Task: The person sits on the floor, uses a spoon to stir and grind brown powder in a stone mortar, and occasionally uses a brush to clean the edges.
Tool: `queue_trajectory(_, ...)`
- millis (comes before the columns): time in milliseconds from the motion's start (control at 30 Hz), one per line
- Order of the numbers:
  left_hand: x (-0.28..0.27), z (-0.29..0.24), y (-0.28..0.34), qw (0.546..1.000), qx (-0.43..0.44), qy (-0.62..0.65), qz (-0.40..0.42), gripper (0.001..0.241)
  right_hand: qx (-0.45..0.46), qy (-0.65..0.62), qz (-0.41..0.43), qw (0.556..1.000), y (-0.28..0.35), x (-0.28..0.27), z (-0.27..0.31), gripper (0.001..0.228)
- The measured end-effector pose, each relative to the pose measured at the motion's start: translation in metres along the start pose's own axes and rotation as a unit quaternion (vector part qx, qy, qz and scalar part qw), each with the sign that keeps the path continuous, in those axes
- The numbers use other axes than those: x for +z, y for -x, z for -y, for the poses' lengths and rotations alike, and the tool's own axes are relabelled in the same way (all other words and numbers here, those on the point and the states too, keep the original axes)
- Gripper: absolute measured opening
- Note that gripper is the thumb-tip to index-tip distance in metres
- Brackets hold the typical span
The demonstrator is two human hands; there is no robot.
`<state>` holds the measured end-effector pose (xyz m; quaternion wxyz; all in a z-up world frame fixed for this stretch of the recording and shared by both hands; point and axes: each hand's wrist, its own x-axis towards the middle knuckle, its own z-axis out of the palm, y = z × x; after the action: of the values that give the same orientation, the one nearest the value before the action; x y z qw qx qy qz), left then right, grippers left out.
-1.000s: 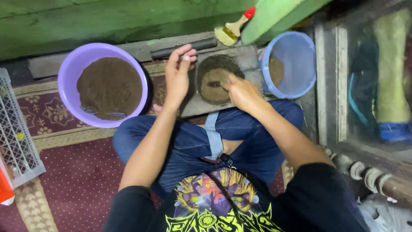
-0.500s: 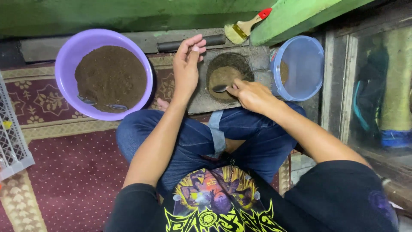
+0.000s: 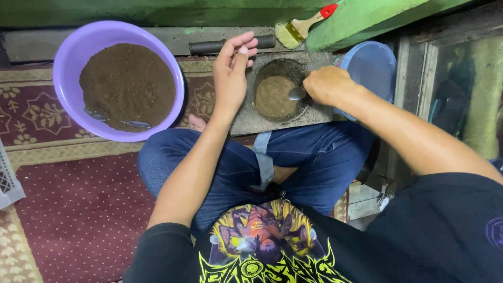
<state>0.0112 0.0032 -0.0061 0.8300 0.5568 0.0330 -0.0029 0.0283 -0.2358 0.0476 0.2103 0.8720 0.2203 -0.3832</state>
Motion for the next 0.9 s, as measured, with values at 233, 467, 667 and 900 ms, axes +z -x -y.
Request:
queue_trajectory(233, 0.000, -0.005, 0.001, 1.000, 0.006, -0.003, 0.004, 0.030, -0.160, 0.120, -0.139, 0.970, -0.017, 0.023, -0.011, 0.023)
queue_trajectory(467, 0.003, -0.005, 0.003, 1.000, 0.000, 0.007, 0.005, 0.030, -0.112, 0.209, -0.128, 0.963, -0.029, 0.039, 0.008, 0.022)
queue_trajectory(667, -0.001, -0.007, 0.003, 0.999, -0.008, 0.032, 0.000, 0.030, -0.091, 0.220, -0.153, 0.959, -0.035, 0.046, 0.005, 0.023)
queue_trajectory(900, -0.002, -0.007, 0.004, 1.000, -0.001, 0.013, 0.003, 0.030, -0.143, 0.271, -0.265, 0.914, -0.026, 0.046, 0.016, 0.014)
